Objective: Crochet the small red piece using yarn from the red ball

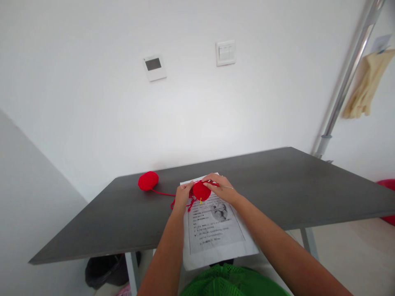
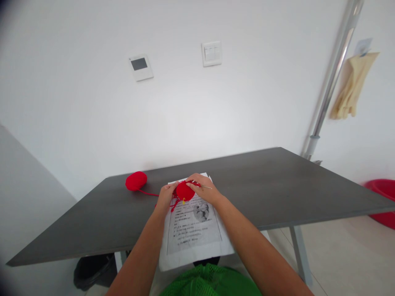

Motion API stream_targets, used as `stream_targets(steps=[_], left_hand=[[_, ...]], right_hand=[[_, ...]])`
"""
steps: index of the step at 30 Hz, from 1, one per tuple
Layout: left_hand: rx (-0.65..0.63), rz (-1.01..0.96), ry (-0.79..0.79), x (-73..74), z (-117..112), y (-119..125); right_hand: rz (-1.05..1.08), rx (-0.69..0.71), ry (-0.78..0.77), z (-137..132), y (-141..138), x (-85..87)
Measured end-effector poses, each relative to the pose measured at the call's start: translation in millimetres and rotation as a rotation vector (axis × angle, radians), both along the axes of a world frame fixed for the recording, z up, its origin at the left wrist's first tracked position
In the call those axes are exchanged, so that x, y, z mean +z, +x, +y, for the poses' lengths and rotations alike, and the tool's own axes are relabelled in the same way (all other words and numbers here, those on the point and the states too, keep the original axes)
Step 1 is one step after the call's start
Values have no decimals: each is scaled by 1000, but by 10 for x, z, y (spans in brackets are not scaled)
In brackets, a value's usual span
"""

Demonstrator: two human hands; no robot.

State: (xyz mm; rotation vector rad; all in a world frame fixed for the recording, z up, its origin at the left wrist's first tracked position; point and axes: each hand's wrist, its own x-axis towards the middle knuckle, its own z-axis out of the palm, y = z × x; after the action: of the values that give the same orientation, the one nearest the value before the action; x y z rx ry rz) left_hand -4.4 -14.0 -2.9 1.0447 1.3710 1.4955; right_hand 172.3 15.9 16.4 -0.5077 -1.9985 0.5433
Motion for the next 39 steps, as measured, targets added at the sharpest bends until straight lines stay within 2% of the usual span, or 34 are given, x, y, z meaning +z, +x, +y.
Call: stream_targets(steps=[11,22,34,39], left_hand=[[87,207,95,128,-70,40],[27,268,182,114,-50,54],[-18,190,151,94,-40,76],[20,174,126,105,-37,45]], right_hand=[[-28,1,14,32,6,-43],[-80,72,5,11,-7,-33],[-112,80,0,-1,-16,-24],[-67,54,-21,16,-17,-48]])
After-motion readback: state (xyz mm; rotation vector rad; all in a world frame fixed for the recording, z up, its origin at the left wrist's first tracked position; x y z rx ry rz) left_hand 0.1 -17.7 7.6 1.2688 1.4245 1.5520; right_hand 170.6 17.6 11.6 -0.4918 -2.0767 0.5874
